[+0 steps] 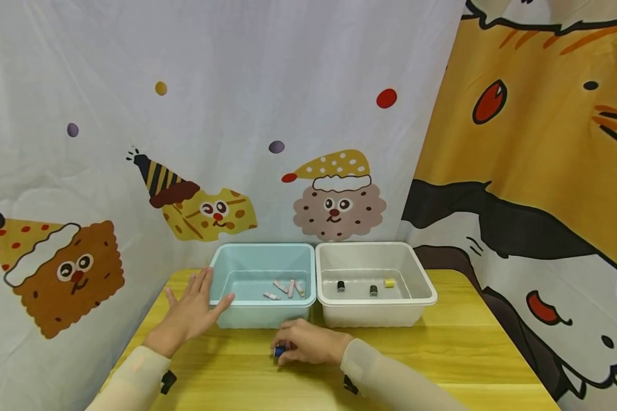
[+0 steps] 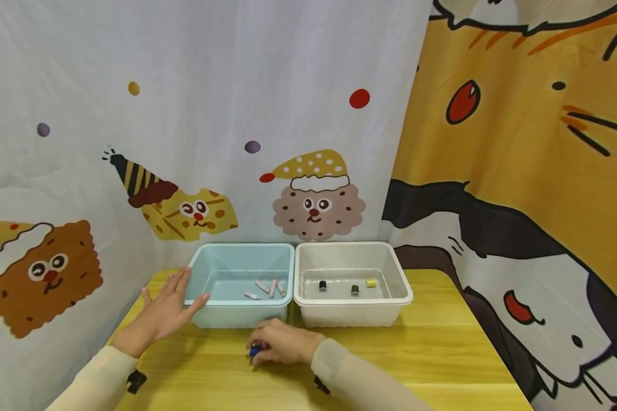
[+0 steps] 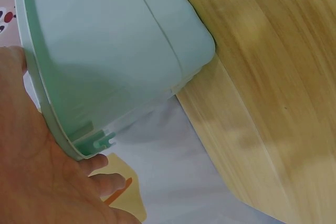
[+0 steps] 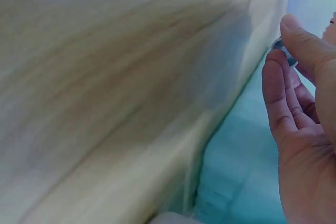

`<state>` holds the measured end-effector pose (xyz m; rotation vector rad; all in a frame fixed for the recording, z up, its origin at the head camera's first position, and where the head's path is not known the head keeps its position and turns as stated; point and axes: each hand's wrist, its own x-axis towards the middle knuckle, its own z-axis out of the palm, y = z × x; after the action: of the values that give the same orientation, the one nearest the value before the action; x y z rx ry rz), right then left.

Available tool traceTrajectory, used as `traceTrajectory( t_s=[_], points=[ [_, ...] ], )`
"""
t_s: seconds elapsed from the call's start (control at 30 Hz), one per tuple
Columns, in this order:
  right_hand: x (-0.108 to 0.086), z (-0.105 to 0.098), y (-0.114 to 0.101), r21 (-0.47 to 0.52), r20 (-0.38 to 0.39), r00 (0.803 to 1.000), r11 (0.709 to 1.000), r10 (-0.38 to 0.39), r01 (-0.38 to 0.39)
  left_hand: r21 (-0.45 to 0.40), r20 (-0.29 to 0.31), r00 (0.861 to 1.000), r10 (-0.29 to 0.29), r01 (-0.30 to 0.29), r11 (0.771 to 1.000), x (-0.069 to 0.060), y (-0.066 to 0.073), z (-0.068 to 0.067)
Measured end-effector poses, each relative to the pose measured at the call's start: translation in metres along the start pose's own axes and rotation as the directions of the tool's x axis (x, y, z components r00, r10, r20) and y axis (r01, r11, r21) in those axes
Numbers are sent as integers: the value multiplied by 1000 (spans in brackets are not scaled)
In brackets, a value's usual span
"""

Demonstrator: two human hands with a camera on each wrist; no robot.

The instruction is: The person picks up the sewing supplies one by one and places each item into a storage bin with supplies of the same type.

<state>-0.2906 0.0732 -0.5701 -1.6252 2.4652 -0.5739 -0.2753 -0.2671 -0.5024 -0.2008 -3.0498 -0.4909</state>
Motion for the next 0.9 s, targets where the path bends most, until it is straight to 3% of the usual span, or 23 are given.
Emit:
traceTrajectory(
  t_s=[0.4,0.9],
  points=[
    [-10,-16,-7,13,-53,999,1000,5,-4,-4,6,1000,-4,4,1000,0,0,0],
    [-28,-51,-21,-4,-129,991,999,-35,35,-11,8,1000,-4,4,1000,0,-1,1]
  ],
)
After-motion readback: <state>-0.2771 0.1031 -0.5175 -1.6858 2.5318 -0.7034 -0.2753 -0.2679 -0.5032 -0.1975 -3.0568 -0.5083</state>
